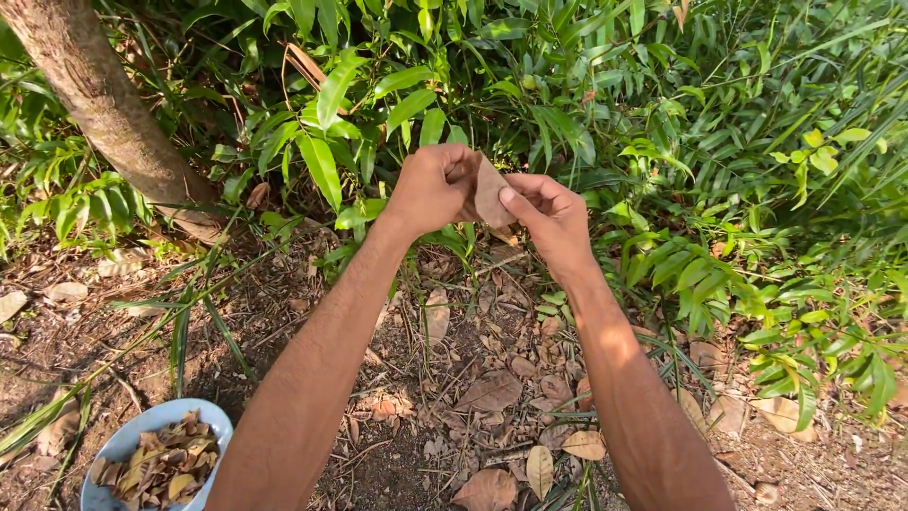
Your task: Tearing dry leaves by hand and placing them into a bowl on the ground.
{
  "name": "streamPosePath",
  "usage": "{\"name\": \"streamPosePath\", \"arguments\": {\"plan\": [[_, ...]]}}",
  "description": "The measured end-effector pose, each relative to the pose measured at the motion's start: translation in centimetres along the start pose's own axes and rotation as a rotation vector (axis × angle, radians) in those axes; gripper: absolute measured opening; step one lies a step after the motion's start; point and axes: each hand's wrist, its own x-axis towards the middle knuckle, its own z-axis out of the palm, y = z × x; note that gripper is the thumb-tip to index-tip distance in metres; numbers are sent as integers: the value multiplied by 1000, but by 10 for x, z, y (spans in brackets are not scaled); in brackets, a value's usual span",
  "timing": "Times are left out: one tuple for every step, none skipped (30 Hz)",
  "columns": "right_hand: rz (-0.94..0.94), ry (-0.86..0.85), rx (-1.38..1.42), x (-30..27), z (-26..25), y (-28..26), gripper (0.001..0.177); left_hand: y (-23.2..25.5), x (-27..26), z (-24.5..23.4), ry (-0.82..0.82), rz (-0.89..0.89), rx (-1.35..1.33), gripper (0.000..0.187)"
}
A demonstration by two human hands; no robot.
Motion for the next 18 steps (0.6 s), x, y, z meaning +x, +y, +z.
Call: {"name": "streamPosePath", "arguments": {"plan": [[-6,5,-5,1,0,-1,26,-14,8,5,0,10,-17,8],[-11,10,-9,1,1,-2,28,-29,17,10,0,20,-34,12],[-12,13,-12,4,-1,0,28,-17,14,10,-2,23,-36,12],[-11,36,8,6,-3,1,27,-5,11,10,-34,12,-155,15],[-11,59,29,9,-4,2,27,7,8,10,-65,1,-272,19],[-14,61,27,9,-4,-1,27,16,3,7,-67,5,-274,19],[-16,75,40,10,-4,-5,27,25,-2,4,-59,-22,-334,21],[-18,89,54,11,-3,-8,27,34,-8,1,-52,-49,-393,24],[-17,89,54,11,-2,-12,27,31,-6,2,-52,-51,-393,24],[-21,94,68,10,0,-15,28,28,-5,3,-44,-73,-444,27],[-24,98,82,10,2,-18,30,24,-5,4,-35,-96,-493,43],[-21,96,84,10,5,-19,30,31,-8,-1,-34,-99,-492,43],[-22,110,96,11,8,-19,31,38,-11,-5,-42,-48,-467,27],[-22,124,108,12,12,-19,33,44,-15,-10,-51,3,-441,12],[-18,118,113,14,15,-17,33,41,-15,-8,-45,-2,-438,12],[-14,123,146,15,19,-14,32,38,-16,-5,1,1,-476,9],[-9,127,181,17,23,-11,32,34,-17,-3,50,4,-512,12],[-5,120,187,19,28,-6,32,27,-17,-5,57,-1,-507,12]]}}
